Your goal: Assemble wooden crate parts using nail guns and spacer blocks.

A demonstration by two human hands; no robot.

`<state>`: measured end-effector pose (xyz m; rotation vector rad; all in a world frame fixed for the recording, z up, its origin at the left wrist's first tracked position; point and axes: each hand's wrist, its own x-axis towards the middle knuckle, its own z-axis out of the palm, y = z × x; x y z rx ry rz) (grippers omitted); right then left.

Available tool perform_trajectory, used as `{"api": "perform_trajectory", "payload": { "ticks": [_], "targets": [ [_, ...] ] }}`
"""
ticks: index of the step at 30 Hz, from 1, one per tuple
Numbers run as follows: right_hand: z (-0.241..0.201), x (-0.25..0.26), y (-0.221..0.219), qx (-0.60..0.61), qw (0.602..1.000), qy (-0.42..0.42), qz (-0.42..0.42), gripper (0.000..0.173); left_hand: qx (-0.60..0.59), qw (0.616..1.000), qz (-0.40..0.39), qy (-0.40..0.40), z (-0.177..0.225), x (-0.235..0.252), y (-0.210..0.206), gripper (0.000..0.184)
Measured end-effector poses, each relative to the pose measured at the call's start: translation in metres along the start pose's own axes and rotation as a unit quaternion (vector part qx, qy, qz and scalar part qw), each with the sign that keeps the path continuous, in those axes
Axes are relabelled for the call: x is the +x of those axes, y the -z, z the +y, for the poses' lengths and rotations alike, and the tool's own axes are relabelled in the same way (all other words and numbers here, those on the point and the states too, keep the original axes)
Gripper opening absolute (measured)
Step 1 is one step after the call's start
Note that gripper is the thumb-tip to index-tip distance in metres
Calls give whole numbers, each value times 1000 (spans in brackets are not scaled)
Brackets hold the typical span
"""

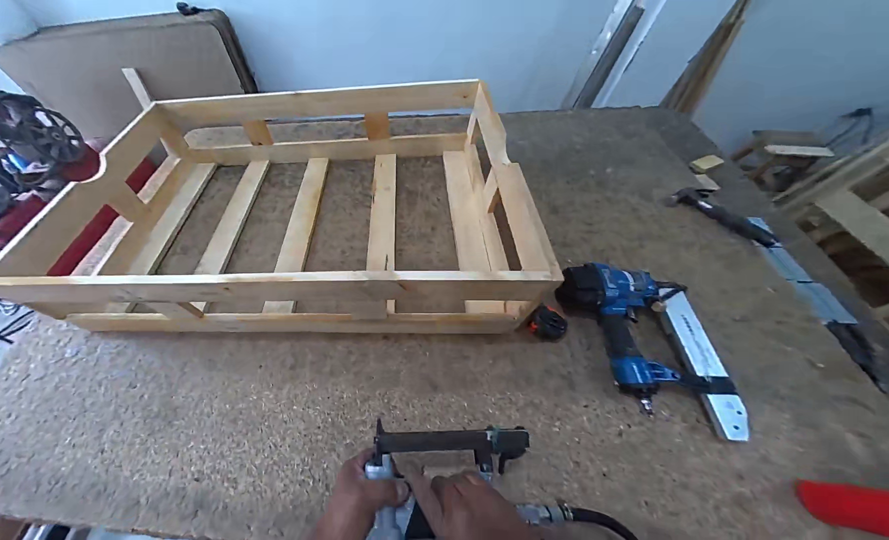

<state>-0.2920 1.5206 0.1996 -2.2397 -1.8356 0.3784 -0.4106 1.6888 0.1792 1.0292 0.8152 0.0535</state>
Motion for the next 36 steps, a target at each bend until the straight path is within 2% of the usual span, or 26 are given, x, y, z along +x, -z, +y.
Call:
{"api": "perform_trajectory", "payload": {
  "ticks": [3,7,14,19,25,31,36],
  "targets": [
    [0,60,-14,-46,995,-79,-38,63,-12,999,-13,28,19,40,31,54],
    [13,131,-5,-21,970,-172,-168,68,-28,998,-29,54,39,100,56,56],
    [71,182,-3,-16,953,-212,-213,70,-62,992,-89,63,58,184,50,49],
    [95,195,-4,-25,957,-189,-220,68,-76,992,-78,69,64,202,44,46],
    [95,204,-6,-13,960,-180,-214,65,-76,992,-73,70,69,206,52,48],
    [99,202,-10,-16,961,-178,-212,53,-60,993,-57,82,69,207,48,52],
    [101,200,-10,-17,965,-173,-198,62,-39,994,-56,83,71,209,47,54]
  ]
}}
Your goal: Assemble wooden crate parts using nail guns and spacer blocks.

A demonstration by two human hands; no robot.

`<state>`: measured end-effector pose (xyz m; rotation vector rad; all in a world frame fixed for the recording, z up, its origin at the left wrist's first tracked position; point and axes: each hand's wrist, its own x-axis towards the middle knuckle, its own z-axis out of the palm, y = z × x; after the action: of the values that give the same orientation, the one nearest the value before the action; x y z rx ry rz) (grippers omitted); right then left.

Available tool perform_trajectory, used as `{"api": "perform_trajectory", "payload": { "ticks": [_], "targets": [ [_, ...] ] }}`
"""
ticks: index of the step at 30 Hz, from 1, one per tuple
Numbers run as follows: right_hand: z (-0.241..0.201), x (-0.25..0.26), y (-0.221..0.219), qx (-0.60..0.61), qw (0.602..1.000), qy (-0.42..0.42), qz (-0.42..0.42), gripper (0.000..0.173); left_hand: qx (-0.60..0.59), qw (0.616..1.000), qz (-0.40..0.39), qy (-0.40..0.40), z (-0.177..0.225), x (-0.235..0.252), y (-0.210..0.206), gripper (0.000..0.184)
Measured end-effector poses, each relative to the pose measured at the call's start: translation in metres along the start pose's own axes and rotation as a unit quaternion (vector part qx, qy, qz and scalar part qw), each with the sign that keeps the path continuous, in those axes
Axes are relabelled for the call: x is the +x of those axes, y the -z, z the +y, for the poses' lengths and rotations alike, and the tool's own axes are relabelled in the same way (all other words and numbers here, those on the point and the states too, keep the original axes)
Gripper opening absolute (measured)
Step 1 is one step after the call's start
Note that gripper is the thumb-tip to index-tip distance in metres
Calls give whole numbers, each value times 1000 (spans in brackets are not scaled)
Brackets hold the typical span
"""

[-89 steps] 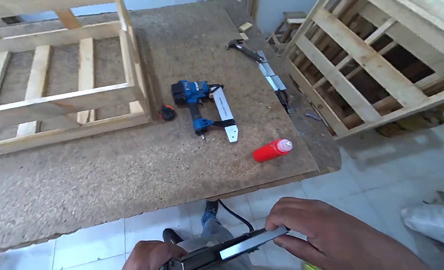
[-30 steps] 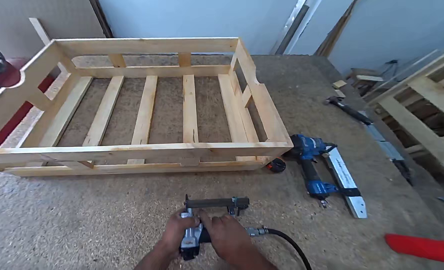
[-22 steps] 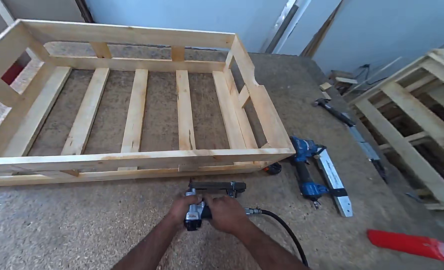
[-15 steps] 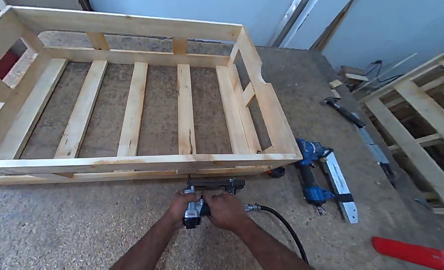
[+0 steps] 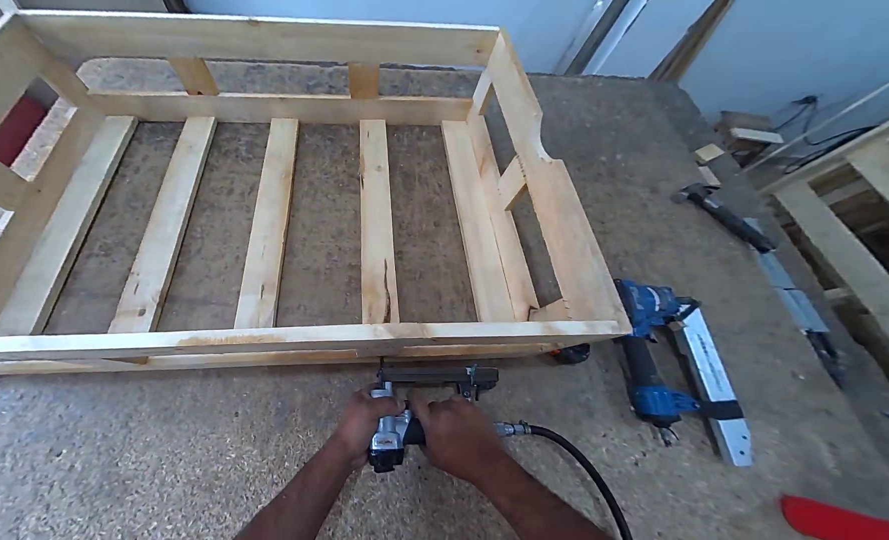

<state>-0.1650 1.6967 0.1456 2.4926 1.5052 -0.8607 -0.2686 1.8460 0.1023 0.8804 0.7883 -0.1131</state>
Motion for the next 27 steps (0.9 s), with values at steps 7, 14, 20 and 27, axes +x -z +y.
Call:
{"api": "perform_trajectory", "payload": {
  "ticks": [7,14,20,27],
  "targets": [
    [6,-3,0,-4,1000,0,8,62,-4,1000,1,10,1,2,-7,53],
    [8,-7,-1,-11,1000,-7,17,57,16,1000,1,17,3,3,-10,53],
    [12,-9,-4,-7,1000,-15,26,60,28,999,-6,24,6,3,-16,52],
    [14,-7,-8,-18,999,-13,42,45,23,999,-13,24,5,6,-16,52]
  ]
}}
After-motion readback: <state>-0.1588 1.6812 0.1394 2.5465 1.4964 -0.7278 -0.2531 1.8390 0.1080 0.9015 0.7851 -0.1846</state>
